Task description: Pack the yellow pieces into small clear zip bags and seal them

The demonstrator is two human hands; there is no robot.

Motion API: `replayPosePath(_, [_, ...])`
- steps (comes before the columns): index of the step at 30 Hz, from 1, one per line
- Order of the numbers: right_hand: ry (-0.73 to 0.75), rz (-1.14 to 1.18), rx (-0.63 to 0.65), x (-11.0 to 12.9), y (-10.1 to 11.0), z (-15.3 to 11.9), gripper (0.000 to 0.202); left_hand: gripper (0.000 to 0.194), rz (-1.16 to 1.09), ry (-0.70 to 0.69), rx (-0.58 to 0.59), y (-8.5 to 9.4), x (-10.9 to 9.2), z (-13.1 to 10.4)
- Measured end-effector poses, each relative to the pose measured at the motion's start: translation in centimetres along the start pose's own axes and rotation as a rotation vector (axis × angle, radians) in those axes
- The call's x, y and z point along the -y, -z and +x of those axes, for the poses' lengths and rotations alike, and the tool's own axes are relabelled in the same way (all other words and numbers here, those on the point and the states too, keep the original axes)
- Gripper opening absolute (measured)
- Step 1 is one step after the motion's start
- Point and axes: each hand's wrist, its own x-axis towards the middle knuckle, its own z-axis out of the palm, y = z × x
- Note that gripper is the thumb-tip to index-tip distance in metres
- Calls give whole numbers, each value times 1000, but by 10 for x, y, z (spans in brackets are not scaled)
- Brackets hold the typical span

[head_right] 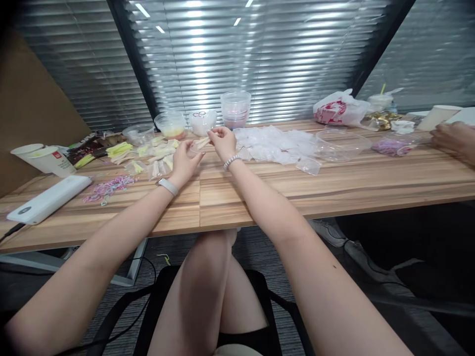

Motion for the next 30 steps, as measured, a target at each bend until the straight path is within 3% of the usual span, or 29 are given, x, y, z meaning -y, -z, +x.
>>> replayPosePath(5, [84, -116, 26, 1, -1, -4, 34, 45, 10, -54, 48, 2, 0, -1])
replayPosePath(9, [163, -183, 31, 13, -7, -16, 28, 45, 11, -83, 77, 3, -3, -2])
replayPosePath(17, [191, -194, 138, 18, -19, -30, 19, 26, 15, -18, 27, 5, -5, -2])
replayPosePath(25, [160, -213, 184, 8, -20, -28, 21, 25, 21, -24, 44, 7, -7, -2])
replayPosePath(30, [163, -230, 104, 8, -20, -27, 21, 29, 18, -91, 53, 7, -8, -4])
